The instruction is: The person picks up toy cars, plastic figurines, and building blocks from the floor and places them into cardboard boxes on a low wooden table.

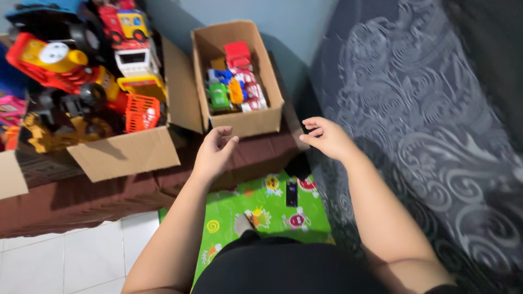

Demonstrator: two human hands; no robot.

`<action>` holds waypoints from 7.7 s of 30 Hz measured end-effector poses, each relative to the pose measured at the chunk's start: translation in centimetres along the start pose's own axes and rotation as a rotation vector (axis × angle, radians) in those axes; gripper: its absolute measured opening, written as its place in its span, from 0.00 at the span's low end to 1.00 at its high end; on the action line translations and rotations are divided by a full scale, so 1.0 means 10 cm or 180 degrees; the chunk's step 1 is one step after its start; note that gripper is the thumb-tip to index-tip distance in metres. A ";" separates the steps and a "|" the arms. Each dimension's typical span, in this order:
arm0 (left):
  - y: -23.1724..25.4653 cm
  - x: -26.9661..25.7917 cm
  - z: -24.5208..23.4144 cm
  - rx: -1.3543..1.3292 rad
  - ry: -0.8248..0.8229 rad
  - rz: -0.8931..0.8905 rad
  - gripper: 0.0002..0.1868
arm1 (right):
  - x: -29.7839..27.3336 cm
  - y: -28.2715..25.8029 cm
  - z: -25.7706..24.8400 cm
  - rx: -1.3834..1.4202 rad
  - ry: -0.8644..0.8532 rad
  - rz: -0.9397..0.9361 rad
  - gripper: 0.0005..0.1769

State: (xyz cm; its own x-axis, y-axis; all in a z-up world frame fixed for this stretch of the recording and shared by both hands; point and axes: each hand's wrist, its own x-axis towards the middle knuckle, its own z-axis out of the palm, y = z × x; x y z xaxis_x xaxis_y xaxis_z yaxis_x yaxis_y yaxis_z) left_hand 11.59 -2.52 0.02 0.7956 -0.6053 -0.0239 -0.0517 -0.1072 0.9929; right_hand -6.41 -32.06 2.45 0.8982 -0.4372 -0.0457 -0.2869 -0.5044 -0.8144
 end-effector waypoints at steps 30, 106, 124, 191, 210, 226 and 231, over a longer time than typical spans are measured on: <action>-0.71 1.39 -0.26 0.2108 0.0896 -0.1196 0.35 | 2.65 0.33 0.93 -0.1681 -0.0340 0.0849 0.30; -0.34 -2.84 -2.10 0.2008 0.3930 -0.1313 0.34 | 1.10 -3.34 3.99 -0.0437 -0.3021 -0.3221 0.23; -0.62 -4.78 -2.89 0.0606 0.5214 -0.1625 0.31 | -0.65 -4.44 5.77 -0.0931 -0.3827 -0.2997 0.27; -5.85 -4.94 -12.86 -0.0333 0.3735 -0.2785 0.27 | 1.32 -6.31 15.46 -0.1808 -0.3507 -0.0270 0.29; -9.28 -4.24 -13.37 0.1532 0.1677 -0.3975 0.46 | 2.47 -3.75 18.68 -0.2251 -0.2698 -0.1043 0.43; -6.88 -3.92 -13.38 -0.1250 0.3619 -0.1686 0.36 | 1.38 -5.69 17.08 0.1248 -0.2901 0.1657 0.29; -5.40 -3.71 -13.58 -0.2782 0.3680 -0.0423 0.34 | 1.40 -7.03 16.04 0.2996 -0.3458 0.1933 0.27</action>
State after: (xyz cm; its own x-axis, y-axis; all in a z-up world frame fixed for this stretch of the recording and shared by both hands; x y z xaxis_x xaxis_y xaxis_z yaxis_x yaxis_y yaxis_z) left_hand 66.79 132.84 -36.90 0.8191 0.3761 -0.4332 0.1004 0.6495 0.7537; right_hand 79.77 116.74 -33.71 0.6494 0.5428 -0.5326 -0.7519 0.3540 -0.5561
